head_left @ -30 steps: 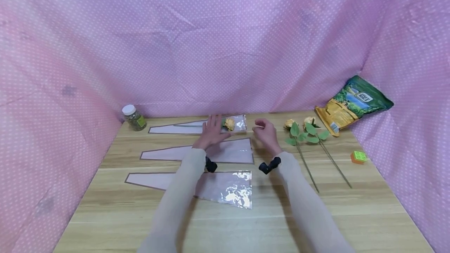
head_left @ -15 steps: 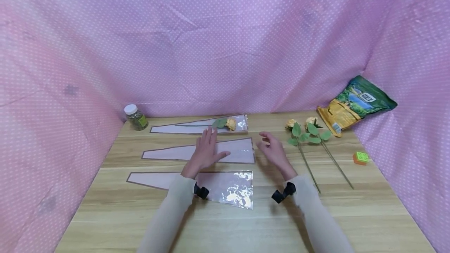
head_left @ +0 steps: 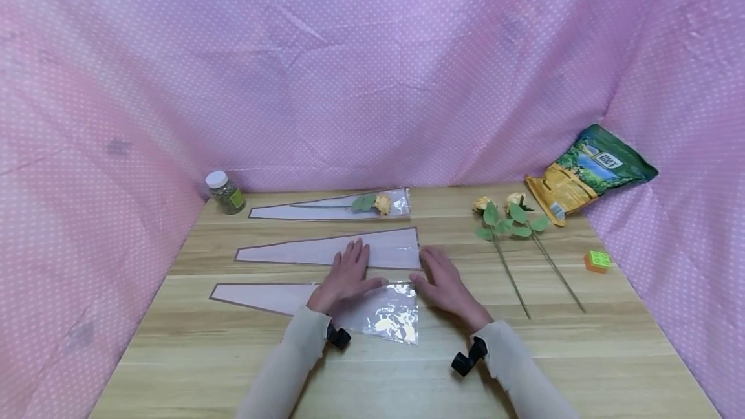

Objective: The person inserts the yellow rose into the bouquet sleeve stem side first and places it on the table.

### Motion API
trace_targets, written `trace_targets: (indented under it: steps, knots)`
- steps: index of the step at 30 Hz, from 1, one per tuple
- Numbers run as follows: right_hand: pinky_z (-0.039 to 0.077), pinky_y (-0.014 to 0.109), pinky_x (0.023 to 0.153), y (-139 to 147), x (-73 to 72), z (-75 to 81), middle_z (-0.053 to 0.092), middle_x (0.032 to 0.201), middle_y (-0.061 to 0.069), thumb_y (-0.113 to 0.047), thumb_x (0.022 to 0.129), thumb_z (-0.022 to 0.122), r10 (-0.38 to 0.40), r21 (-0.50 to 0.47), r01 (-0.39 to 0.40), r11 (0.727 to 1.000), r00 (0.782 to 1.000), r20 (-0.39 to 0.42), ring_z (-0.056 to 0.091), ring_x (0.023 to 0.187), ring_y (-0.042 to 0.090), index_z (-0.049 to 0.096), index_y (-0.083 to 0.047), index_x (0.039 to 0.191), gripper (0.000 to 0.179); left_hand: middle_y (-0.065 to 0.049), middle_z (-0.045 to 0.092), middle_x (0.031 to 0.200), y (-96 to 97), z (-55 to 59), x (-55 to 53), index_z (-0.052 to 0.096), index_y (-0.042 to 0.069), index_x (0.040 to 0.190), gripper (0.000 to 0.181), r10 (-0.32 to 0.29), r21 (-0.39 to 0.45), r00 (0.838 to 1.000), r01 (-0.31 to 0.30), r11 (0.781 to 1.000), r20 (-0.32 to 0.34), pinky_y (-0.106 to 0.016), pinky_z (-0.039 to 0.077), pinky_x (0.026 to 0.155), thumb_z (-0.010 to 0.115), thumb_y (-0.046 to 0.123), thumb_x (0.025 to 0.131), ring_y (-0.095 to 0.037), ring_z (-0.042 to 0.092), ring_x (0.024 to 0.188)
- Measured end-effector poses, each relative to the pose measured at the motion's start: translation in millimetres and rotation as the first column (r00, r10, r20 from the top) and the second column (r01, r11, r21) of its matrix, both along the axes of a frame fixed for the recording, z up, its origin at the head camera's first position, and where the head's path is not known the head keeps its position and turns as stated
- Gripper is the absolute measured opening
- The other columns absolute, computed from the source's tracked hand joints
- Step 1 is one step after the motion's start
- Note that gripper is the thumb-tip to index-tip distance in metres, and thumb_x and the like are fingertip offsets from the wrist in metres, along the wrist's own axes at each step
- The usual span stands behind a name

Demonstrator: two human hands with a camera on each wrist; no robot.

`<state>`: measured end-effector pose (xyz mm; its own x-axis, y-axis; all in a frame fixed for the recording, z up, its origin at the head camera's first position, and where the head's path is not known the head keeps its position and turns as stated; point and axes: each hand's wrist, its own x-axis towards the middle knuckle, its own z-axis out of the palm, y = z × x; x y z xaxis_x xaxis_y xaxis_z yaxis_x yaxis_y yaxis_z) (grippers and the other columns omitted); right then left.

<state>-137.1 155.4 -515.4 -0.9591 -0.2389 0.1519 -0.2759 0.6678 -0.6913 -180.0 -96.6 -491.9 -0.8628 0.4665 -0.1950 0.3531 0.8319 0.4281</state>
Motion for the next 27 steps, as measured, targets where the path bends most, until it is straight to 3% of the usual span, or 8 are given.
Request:
trace_targets:
  steps: [11,16,22,27]
  knots:
    - [0.014,0.066,0.120,-9.2,3.9,-1.0,0.034,0.161,0.020,-0.043,0.100,0.054,-0.030,0.179,0.018,0.984,0.997,0.065,0.018,0.153,0.046,0.039,-0.003,0.152,0.068,-0.019,0.006,0.169,3.7,-9.1,3.4,0.018,0.002,0.159,0.102,0.010,-0.052,1.000,-0.009,0.999,0.013,-0.058,0.010,0.126,0.053,0.069,0.091,-0.037,0.005,0.158]
    - [0.013,0.066,0.121,-12.6,4.7,-0.7,0.034,0.161,0.019,-0.045,0.099,0.054,-0.039,0.177,0.027,0.984,0.997,0.064,0.018,0.153,0.045,0.037,-0.004,0.153,0.070,-0.020,0.006,0.168,5.4,-8.1,4.3,0.018,0.000,0.158,0.104,0.007,-0.059,1.000,-0.006,0.998,0.005,-0.059,0.010,0.126,0.054,0.069,0.089,-0.038,0.006,0.157]
    - [0.011,0.064,0.123,-15.3,3.6,1.4,0.033,0.162,0.018,-0.049,0.099,0.053,-0.050,0.158,0.031,0.987,0.992,0.117,0.015,0.154,0.043,0.034,-0.006,0.154,0.072,-0.022,0.008,0.168,6.6,-8.4,5.0,0.019,-0.001,0.158,0.103,0.007,-0.059,1.000,-0.007,0.998,-0.006,-0.060,0.011,0.125,0.054,0.068,0.090,-0.039,0.008,0.157]
    - [0.010,0.065,0.122,-16.2,0.5,0.8,0.034,0.161,0.021,-0.048,0.099,0.054,-0.058,0.097,0.043,0.994,0.987,0.152,0.016,0.154,0.045,0.033,-0.006,0.154,0.073,-0.023,0.009,0.168,9.1,-7.6,6.6,0.019,-0.002,0.157,0.104,-0.002,-0.052,1.000,0.002,0.999,-0.007,-0.060,0.012,0.125,0.054,0.069,0.090,-0.040,0.008,0.157]
